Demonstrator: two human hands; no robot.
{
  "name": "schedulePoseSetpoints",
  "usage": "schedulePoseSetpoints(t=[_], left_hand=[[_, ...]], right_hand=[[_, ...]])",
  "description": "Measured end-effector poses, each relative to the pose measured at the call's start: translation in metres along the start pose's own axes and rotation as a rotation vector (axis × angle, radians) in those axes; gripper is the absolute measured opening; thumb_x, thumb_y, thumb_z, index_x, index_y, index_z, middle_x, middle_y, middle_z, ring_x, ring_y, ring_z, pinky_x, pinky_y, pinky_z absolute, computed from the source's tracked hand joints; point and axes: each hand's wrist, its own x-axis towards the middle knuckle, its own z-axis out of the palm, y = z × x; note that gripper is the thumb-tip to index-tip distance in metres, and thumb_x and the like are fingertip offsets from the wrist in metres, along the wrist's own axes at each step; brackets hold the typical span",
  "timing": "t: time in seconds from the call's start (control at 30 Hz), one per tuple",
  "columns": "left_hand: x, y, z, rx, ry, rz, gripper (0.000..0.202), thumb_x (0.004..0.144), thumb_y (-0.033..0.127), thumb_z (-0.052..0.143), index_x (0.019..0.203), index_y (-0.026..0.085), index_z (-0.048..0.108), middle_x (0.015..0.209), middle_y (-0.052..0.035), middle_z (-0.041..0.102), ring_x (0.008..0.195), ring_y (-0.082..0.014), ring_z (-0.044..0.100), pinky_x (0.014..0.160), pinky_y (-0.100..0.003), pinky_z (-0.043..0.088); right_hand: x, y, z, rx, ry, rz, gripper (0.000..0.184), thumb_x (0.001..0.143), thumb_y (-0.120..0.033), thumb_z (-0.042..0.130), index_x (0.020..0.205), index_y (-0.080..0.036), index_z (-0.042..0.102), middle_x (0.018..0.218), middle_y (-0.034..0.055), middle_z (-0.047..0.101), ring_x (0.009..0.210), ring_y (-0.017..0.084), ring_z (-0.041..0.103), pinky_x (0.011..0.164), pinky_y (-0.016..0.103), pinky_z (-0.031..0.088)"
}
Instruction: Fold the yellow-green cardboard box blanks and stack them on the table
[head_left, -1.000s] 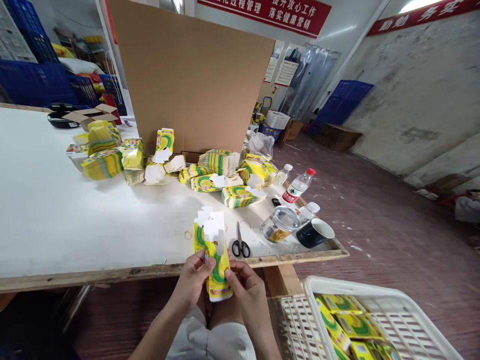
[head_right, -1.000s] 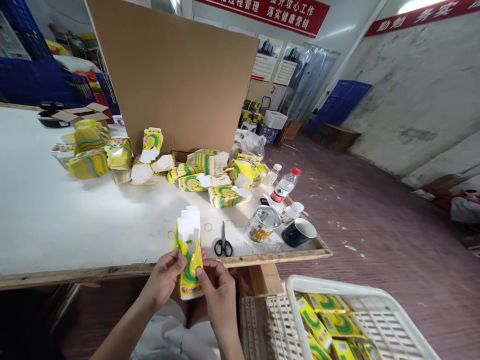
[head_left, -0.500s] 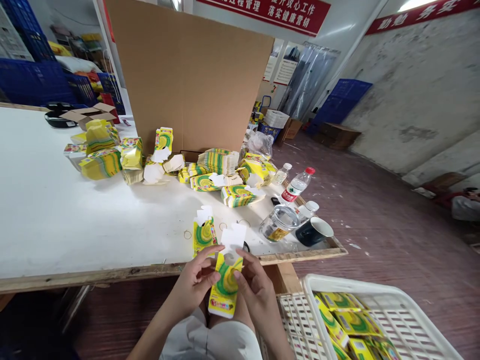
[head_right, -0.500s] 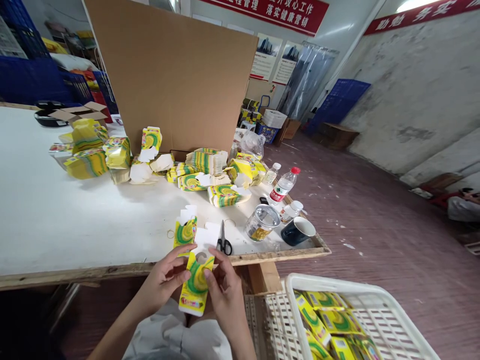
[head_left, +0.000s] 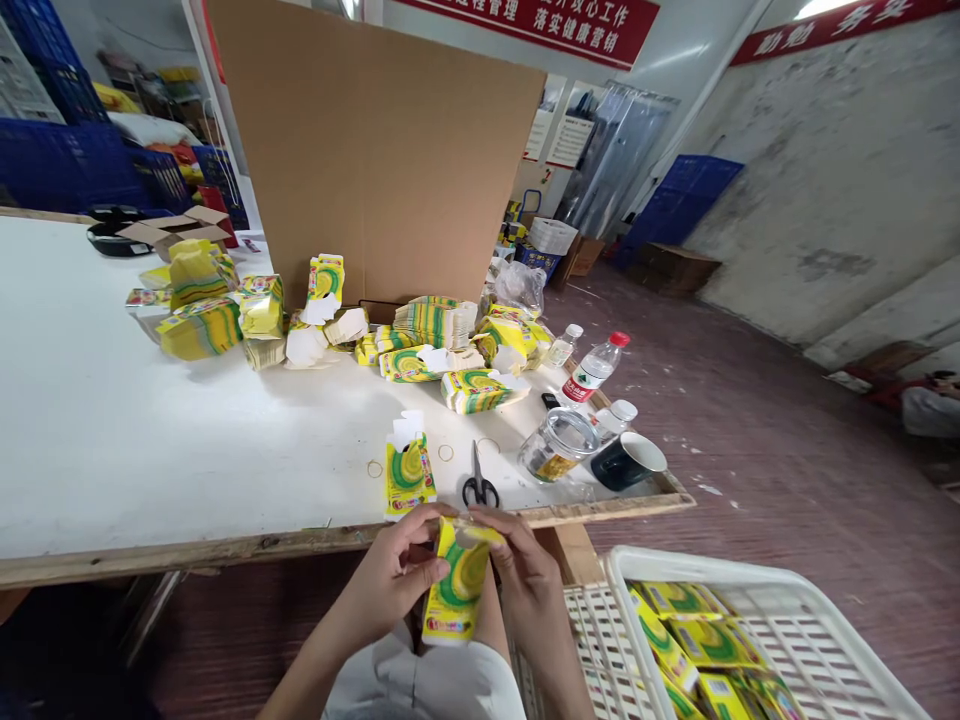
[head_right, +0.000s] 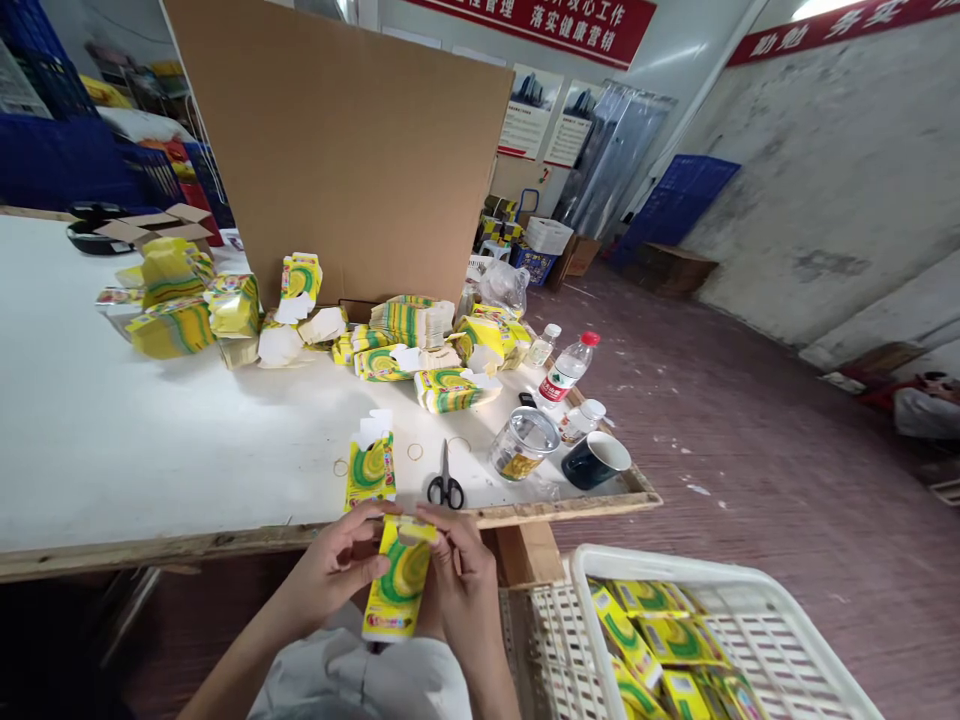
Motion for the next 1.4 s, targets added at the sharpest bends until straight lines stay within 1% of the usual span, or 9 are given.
schedulePoseSetpoints(t=[0.1,0.23,0.33,0.6,0.93,1.1,1.2,1.3,1.4], left_hand=[[0.001,-0.002,0.0,0.044,0.046,0.011,0.046,0.087,0.033,0.068,0.131,0.022,0.059,0.117,-0.0128,0.073,0.102,-0.0267,0.071,0.082,-0.032,0.055],[0.002,-0.002,0.004,0.071,0.062,0.042,0.046,0.09,0.031,0.064,0.135,0.023,0.056,0.123,-0.0132,0.071,0.106,-0.0272,0.07,0.085,-0.033,0.056],[0.001,-0.001,0.005,0.055,0.033,0.045,0.047,0.092,0.029,0.062,0.138,0.024,0.053,0.125,-0.0129,0.071,0.109,-0.0264,0.068,0.09,-0.034,0.055],[0.002,-0.002,0.006,0.049,0.016,0.048,0.05,0.093,0.034,0.06,0.14,0.022,0.05,0.128,-0.0146,0.069,0.112,-0.0277,0.067,0.093,-0.035,0.053],[0.004,0.004,0.008,0.037,0.057,0.017,0.05,0.088,0.033,0.066,0.135,0.019,0.053,0.12,-0.014,0.073,0.106,-0.0264,0.07,0.086,-0.032,0.053],[0.007,0.002,0.01,-0.032,0.073,-0.002,0.047,0.084,0.03,0.072,0.127,0.02,0.056,0.111,-0.0114,0.076,0.098,-0.0257,0.073,0.08,-0.031,0.055],[0.008,0.0,0.017,-0.031,0.058,0.021,0.043,0.081,0.028,0.074,0.121,0.02,0.06,0.109,-0.0104,0.077,0.094,-0.0249,0.074,0.078,-0.03,0.056],[0.009,-0.003,0.017,0.094,0.095,0.056,0.038,0.086,0.029,0.067,0.123,0.023,0.061,0.117,-0.0108,0.074,0.105,-0.0258,0.071,0.09,-0.035,0.056],[0.013,-0.006,0.0,0.412,0.265,0.148,0.035,0.092,0.03,0.058,0.127,0.026,0.061,0.134,-0.0103,0.066,0.127,-0.0282,0.059,0.11,-0.046,0.043]], right_hand=[[0.001,-0.005,-0.006,-0.058,-0.07,-0.02,0.039,0.095,-0.053,0.051,0.102,-0.024,0.077,0.107,0.0102,0.072,0.107,0.029,0.064,0.092,0.042,0.05],[0.002,-0.007,-0.002,-0.015,-0.179,0.208,0.043,0.085,-0.044,0.068,0.12,-0.02,0.06,0.08,0.0032,0.074,0.069,0.02,0.067,0.062,0.029,0.053],[0.004,-0.007,0.003,-0.029,-0.169,0.235,0.041,0.084,-0.04,0.069,0.116,-0.02,0.055,0.071,0.0006,0.072,0.057,0.017,0.06,0.051,0.024,0.045],[0.009,-0.005,0.003,-0.227,-0.137,0.163,0.031,0.083,-0.029,0.06,0.112,-0.018,0.055,0.054,-0.0062,0.058,0.046,0.014,0.047,0.046,0.023,0.031],[0.011,-0.001,0.003,-0.374,-0.143,0.172,0.037,0.079,-0.026,0.061,0.114,-0.018,0.056,0.05,-0.0108,0.043,0.046,0.014,0.045,0.048,0.024,0.03],[0.009,0.002,-0.001,-0.138,-0.093,0.137,0.034,0.085,-0.04,0.065,0.114,-0.022,0.069,0.079,0.0018,0.066,0.058,0.015,0.054,0.057,0.026,0.044],[0.008,-0.001,0.0,-0.001,-0.06,0.199,0.034,0.085,-0.049,0.066,0.103,-0.02,0.072,0.077,0.0041,0.068,0.065,0.018,0.059,0.062,0.029,0.049],[0.002,-0.016,-0.03,-0.104,0.096,0.131,0.035,0.083,-0.054,0.066,0.089,-0.02,0.072,0.079,0.0072,0.069,0.07,0.022,0.062,0.064,0.032,0.05],[-0.012,-0.031,-0.101,-0.582,0.488,-0.011,0.032,0.078,-0.053,0.07,0.085,-0.022,0.072,0.087,0.0107,0.069,0.072,0.025,0.059,0.061,0.034,0.045]])
